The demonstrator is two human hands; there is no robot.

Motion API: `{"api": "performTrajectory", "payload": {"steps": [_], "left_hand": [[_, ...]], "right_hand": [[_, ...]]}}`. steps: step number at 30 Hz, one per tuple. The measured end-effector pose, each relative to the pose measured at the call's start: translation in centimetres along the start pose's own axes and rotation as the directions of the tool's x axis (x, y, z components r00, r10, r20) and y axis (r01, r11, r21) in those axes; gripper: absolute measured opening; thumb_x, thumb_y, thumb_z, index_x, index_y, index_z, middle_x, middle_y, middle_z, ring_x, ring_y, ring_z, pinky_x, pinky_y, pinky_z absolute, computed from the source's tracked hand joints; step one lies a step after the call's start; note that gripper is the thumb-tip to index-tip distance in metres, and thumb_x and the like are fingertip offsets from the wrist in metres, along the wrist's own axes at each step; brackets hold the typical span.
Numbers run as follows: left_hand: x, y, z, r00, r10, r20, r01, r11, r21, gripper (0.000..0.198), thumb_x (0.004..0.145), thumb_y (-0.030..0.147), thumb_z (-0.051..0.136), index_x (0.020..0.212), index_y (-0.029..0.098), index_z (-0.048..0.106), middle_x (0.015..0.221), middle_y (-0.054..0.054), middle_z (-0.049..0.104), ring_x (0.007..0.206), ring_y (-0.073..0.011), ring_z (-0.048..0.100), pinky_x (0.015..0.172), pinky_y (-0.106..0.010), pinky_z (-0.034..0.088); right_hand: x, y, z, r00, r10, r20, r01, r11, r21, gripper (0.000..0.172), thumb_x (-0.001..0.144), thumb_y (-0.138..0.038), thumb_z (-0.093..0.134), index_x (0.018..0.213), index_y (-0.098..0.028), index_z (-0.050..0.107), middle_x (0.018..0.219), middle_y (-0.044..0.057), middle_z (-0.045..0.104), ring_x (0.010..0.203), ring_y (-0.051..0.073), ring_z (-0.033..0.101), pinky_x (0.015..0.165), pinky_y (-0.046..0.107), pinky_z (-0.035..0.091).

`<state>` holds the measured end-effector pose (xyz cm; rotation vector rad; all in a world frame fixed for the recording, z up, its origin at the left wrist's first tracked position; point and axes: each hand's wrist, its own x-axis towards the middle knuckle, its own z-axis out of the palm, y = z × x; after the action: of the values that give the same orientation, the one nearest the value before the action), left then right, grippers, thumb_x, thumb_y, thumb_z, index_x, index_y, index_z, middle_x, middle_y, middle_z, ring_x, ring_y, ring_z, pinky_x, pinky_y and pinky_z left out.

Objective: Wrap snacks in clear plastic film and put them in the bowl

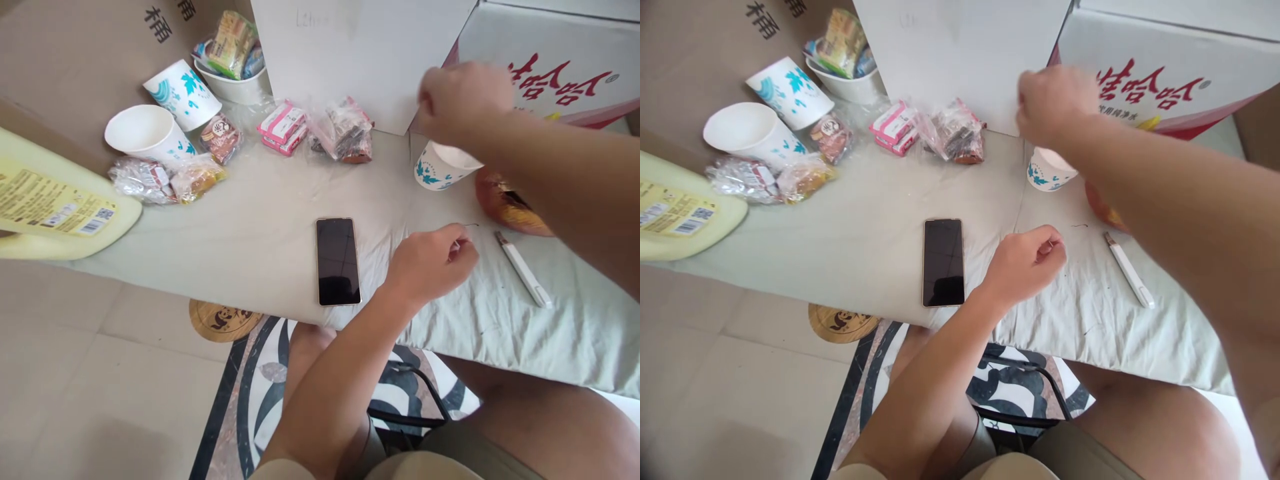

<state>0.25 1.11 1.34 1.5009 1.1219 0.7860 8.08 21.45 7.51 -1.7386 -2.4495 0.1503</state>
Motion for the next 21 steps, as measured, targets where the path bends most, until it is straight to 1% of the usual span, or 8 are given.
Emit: {"api": "performTrajectory", "payload": {"steps": [2, 4, 6, 8, 12, 16, 18, 21], "left_hand": [[0.1, -0.2, 0.1, 0.999, -0.005, 0.033, 0.002, 0.997, 0.074, 0.017, 0.092, 0.030, 0.049, 0.089, 0.024, 0.064, 0.079, 0.000, 0.068, 0.073, -0.0162, 0.058, 0.068, -0.031, 0.043], [0.1, -0.4, 0.2, 0.998, -0.007, 0.066, -0.004, 0.984, 0.177, 0.019, 0.092, 0.029, 0.048, 0.091, 0.022, 0.066, 0.080, -0.002, 0.068, 0.073, -0.0183, 0.059, 0.066, -0.032, 0.041], [0.2, -0.7, 0.3, 0.995, -0.025, 0.100, -0.003, 0.962, 0.273, 0.022, 0.094, 0.031, 0.047, 0.092, 0.021, 0.067, 0.075, -0.005, 0.065, 0.071, -0.0205, 0.059, 0.063, -0.033, 0.039], [0.2, -0.9, 0.5, 0.991, -0.040, 0.126, -0.002, 0.949, 0.317, 0.025, 0.095, 0.034, 0.046, 0.090, 0.020, 0.067, 0.070, -0.005, 0.061, 0.067, -0.0217, 0.058, 0.060, -0.034, 0.037], [0.2, -0.9, 0.4, 0.990, -0.028, 0.141, -0.013, 0.959, 0.285, 0.027, 0.096, 0.037, 0.046, 0.086, 0.021, 0.066, 0.069, -0.006, 0.059, 0.067, -0.0229, 0.059, 0.059, -0.034, 0.037], [0.5, -0.8, 0.2, 0.989, -0.054, 0.140, 0.013, 0.961, 0.275, 0.020, 0.092, 0.031, 0.050, 0.082, 0.022, 0.066, 0.073, -0.007, 0.062, 0.074, -0.0257, 0.063, 0.059, -0.034, 0.038], [0.6, -0.8, 0.2, 0.987, -0.079, 0.137, 0.039, 0.961, 0.272, 0.018, 0.090, 0.031, 0.053, 0.077, 0.022, 0.063, 0.073, -0.007, 0.062, 0.074, -0.0254, 0.063, 0.059, -0.033, 0.038], [0.7, -0.8, 0.3, 0.983, -0.118, 0.139, 0.078, 0.961, 0.267, 0.019, 0.088, 0.032, 0.056, 0.073, 0.021, 0.059, 0.075, -0.008, 0.064, 0.073, -0.0253, 0.063, 0.057, -0.032, 0.038]], "right_hand": [[-1.4, -3.8, 1.3, 0.994, -0.050, 0.096, 0.052, 0.998, -0.018, 0.036, 0.090, -0.005, 0.059, 0.121, -0.020, 0.068, 0.148, 0.011, 0.056, 0.134, 0.036, 0.054, 0.108, 0.058, 0.041], [-2.3, -7.2, 3.5, 0.948, -0.226, 0.226, 0.220, 0.974, 0.050, 0.051, 0.078, 0.002, 0.066, 0.119, -0.029, 0.070, 0.162, 0.004, 0.043, 0.147, 0.040, 0.041, 0.115, 0.060, 0.036], [-2.0, -9.4, 5.8, 0.930, -0.338, 0.141, 0.322, 0.938, 0.128, 0.052, 0.071, -0.001, 0.074, 0.115, -0.029, 0.069, 0.160, 0.002, 0.045, 0.151, 0.044, 0.032, 0.120, 0.065, 0.028], [-0.7, -10.3, 7.5, 0.925, -0.379, -0.013, 0.375, 0.910, 0.175, 0.043, 0.074, -0.013, 0.079, 0.113, -0.027, 0.065, 0.150, 0.007, 0.053, 0.146, 0.045, 0.037, 0.118, 0.068, 0.030], [2.8, -9.0, 8.3, 0.965, -0.186, -0.184, 0.215, 0.965, 0.150, 0.030, 0.085, -0.036, 0.074, 0.106, -0.023, 0.058, 0.133, 0.018, 0.058, 0.135, 0.047, 0.045, 0.111, 0.072, 0.036], [5.0, -6.8, 8.6, 0.988, 0.121, -0.100, -0.094, 0.966, 0.243, 0.041, 0.085, -0.052, 0.075, 0.099, -0.020, 0.054, 0.124, 0.019, 0.059, 0.128, 0.044, 0.054, 0.105, 0.067, 0.042], [5.5, -5.9, 9.5, 0.987, 0.131, -0.095, -0.104, 0.963, 0.248, 0.047, 0.083, -0.060, 0.074, 0.097, -0.019, 0.053, 0.119, 0.018, 0.059, 0.124, 0.041, 0.057, 0.102, 0.063, 0.046], [5.9, -5.0, 11.3, 0.968, 0.021, -0.250, 0.053, 0.956, 0.289, 0.058, 0.067, -0.064, 0.085, 0.095, -0.023, 0.055, 0.112, 0.015, 0.062, 0.120, 0.041, 0.058, 0.095, 0.058, 0.052]]}}
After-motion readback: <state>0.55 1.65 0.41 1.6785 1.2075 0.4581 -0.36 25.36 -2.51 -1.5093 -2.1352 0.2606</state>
